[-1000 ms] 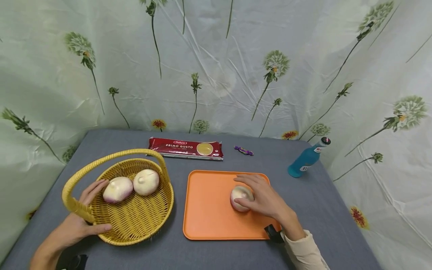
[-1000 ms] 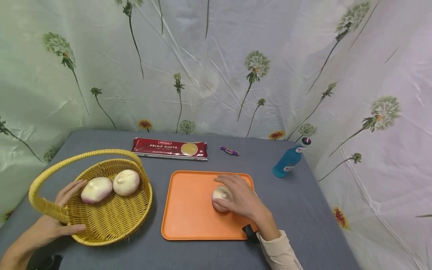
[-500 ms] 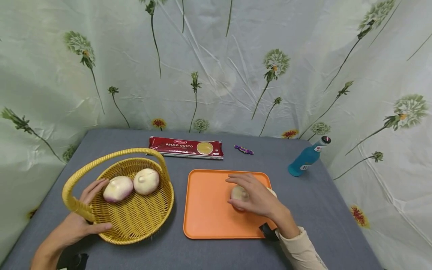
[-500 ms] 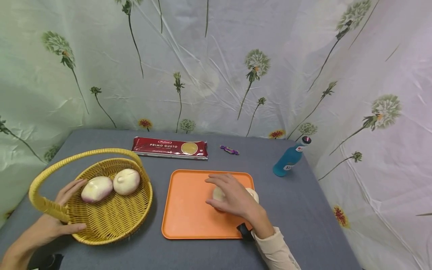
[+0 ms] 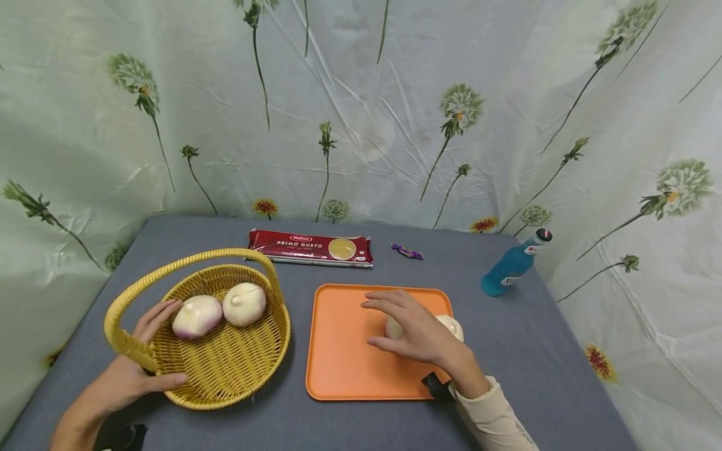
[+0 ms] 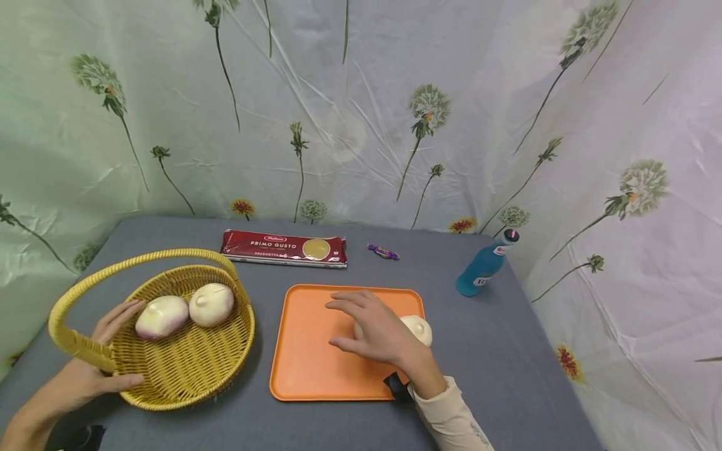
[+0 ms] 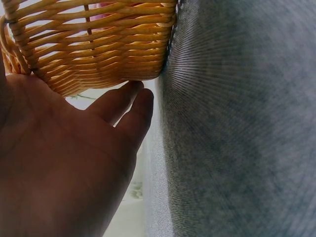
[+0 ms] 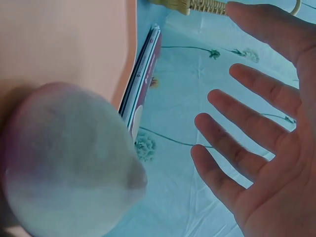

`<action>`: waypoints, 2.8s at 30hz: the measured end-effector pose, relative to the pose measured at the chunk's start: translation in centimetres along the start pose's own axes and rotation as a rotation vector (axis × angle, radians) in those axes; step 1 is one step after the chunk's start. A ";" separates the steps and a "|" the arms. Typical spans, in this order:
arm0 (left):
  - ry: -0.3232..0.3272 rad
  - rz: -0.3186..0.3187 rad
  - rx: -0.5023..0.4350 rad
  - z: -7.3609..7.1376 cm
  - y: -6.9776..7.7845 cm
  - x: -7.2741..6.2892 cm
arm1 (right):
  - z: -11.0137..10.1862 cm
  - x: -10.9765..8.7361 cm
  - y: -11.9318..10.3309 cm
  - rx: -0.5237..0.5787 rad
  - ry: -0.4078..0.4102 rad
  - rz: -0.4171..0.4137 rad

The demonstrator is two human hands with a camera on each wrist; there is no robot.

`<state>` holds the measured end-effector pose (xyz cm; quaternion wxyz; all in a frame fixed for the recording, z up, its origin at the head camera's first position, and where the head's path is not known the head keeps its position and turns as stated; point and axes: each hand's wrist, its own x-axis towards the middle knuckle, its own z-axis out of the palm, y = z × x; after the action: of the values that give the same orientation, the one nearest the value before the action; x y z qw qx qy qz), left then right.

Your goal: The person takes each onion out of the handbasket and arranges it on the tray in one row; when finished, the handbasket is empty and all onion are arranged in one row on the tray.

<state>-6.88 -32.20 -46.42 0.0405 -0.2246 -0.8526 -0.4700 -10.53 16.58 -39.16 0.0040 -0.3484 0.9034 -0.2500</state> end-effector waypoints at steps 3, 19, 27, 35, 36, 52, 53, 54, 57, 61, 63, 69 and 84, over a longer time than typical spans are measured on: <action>0.005 0.011 0.001 0.0 -0.1 -0.1 | 0.2 0.2 -0.2 -0.007 -0.007 -0.014; 0.012 0.026 -0.001 0.1 -0.2 0.1 | 1.0 2.2 -1.8 -0.005 -0.009 -0.116; -0.002 0.007 0.006 -0.1 -0.1 0.2 | 1.5 3.0 -2.8 0.014 -0.040 -0.153; 0.014 0.016 -0.006 0.1 -0.3 0.0 | 2.3 3.8 -3.4 -0.003 -0.032 -0.221; 0.011 0.013 -0.007 0.0 -0.3 0.0 | 2.3 3.9 -3.5 -0.001 -0.031 -0.228; 0.023 0.024 -0.009 0.0 -0.4 -0.1 | 3.6 5.7 -4.9 0.010 -0.082 -0.295; 0.020 0.021 -0.010 0.0 -0.4 -0.1 | 3.6 5.8 -5.0 0.007 -0.083 -0.300; 0.022 0.021 -0.009 0.0 -0.4 -0.1 | 3.7 6.0 -5.2 0.005 -0.082 -0.307; 0.011 0.009 -0.010 0.0 -0.3 -0.1 | 3.8 6.4 -5.5 0.012 -0.085 -0.327; -0.001 -0.004 -0.014 0.0 -0.2 -0.1 | 3.9 6.9 -5.9 0.029 -0.104 -0.351; -0.001 -0.005 -0.019 0.0 -0.2 -0.1 | 3.9 7.1 -6.0 0.028 -0.117 -0.358; 0.009 0.012 -0.025 -0.1 -0.4 -0.2 | 3.8 8.0 -6.5 0.031 -0.118 -0.357; 0.012 0.012 -0.008 0.0 -0.4 0.0 | 3.7 11.3 -7.7 -0.087 -0.185 -0.387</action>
<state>-7.07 -32.38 -46.75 0.0475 -0.2273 -0.8492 -0.4743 -13.60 2.91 -36.97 0.0240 -0.5365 0.8254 -0.1739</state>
